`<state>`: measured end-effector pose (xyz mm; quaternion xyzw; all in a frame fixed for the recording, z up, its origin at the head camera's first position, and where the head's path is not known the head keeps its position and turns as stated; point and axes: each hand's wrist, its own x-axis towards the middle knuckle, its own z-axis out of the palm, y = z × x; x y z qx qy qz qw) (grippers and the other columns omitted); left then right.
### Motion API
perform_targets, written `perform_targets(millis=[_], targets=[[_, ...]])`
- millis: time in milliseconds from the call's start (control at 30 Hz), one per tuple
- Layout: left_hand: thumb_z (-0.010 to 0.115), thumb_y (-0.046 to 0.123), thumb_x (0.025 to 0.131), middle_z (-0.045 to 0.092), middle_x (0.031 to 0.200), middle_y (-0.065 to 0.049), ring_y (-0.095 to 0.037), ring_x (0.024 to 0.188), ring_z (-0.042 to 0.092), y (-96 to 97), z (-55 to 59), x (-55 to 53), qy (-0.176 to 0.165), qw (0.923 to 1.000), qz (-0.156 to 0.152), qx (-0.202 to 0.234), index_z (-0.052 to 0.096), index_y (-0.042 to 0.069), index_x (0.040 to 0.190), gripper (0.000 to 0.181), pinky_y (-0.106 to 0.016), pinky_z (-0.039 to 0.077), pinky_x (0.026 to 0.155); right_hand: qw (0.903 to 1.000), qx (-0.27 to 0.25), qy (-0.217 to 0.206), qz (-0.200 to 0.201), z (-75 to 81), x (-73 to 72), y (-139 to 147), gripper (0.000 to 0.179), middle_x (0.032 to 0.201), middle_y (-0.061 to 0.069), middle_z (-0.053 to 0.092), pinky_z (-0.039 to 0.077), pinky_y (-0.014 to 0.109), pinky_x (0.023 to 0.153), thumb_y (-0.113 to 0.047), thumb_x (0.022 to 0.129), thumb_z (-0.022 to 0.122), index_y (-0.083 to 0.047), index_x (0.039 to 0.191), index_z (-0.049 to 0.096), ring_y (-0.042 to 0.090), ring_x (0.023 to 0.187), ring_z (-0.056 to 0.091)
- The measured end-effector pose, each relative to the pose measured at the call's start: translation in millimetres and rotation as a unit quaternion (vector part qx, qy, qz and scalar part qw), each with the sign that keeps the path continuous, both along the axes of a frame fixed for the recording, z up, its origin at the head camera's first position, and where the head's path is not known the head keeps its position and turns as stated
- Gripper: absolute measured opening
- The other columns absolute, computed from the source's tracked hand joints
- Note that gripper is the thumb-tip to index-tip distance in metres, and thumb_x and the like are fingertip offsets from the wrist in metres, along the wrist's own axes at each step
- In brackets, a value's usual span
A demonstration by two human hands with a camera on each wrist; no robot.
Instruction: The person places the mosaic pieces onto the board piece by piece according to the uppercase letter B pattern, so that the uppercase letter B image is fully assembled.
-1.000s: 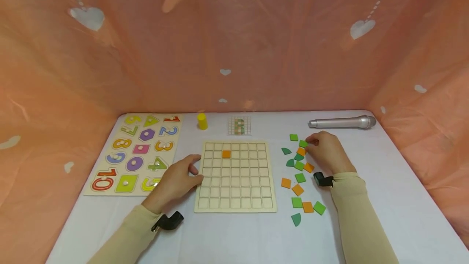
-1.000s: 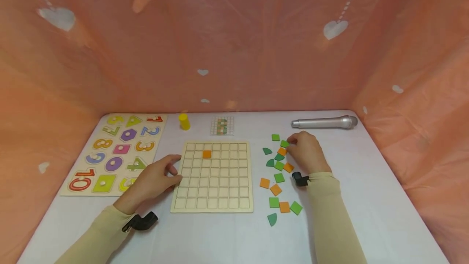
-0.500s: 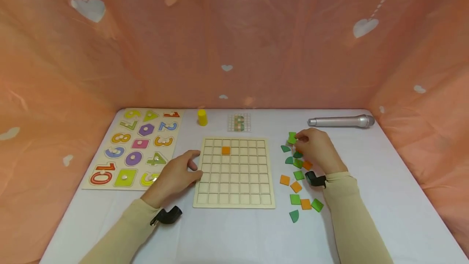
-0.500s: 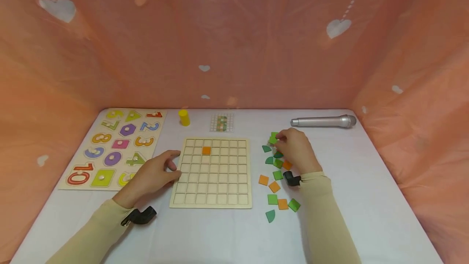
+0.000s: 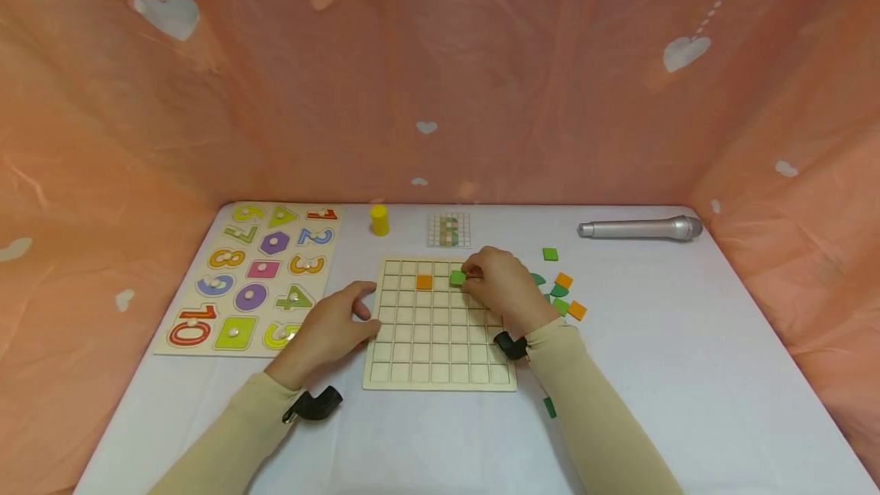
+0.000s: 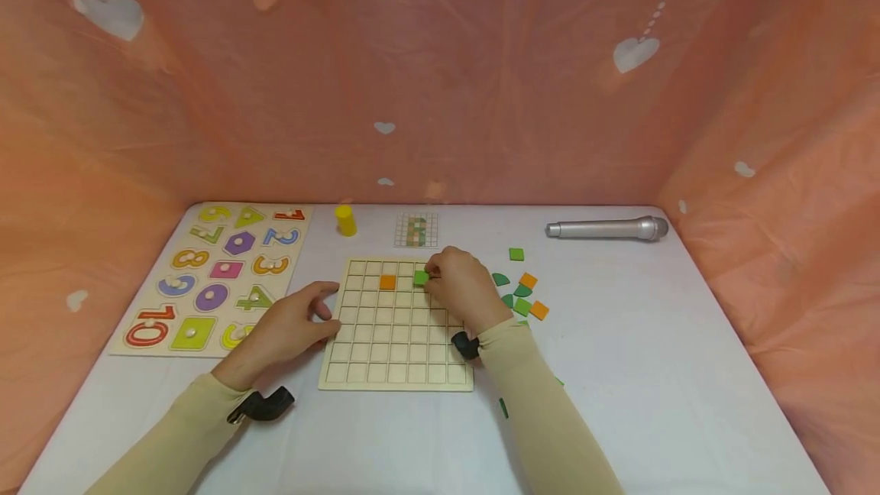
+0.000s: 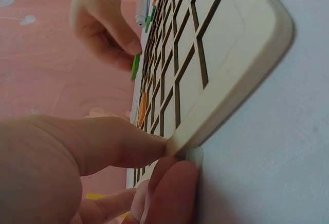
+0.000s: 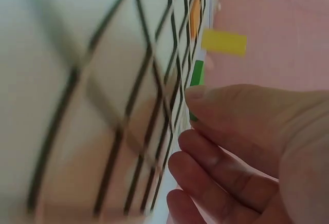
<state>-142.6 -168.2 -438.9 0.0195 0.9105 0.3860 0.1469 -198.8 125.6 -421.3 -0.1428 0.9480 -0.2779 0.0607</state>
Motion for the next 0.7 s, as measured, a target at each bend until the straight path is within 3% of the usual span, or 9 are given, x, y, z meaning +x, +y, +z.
perform_targets(millis=[300,700], targets=[[0.078,0.018,0.094,0.069,0.102,-0.007,-0.014,0.069,0.065,0.1,-0.6,1.2,0.004,1.0000,-0.002,0.000,0.053,0.008,0.156,0.068,-0.029,0.050,0.068,0.9978,0.029,0.049,0.033,-8.5,-0.2,-25,0.019,0.112,0.007,0.076,0.062,0.043,0.095,-0.016,0.099,0.078,-0.009,0.116,0.082,0.024,0.104,0.073],[0.078,0.019,0.095,0.069,0.102,-0.007,-0.014,0.069,0.065,-1.3,-1.3,0.9,0.008,1.0000,-0.005,-0.002,0.053,0.008,0.156,0.067,-0.030,0.049,0.070,0.9956,0.050,0.067,0.042,-8.9,-0.9,-30,0.018,0.108,0.007,0.075,0.062,0.044,0.095,-0.014,0.097,0.077,-0.009,0.113,0.083,0.024,0.103,0.072]])
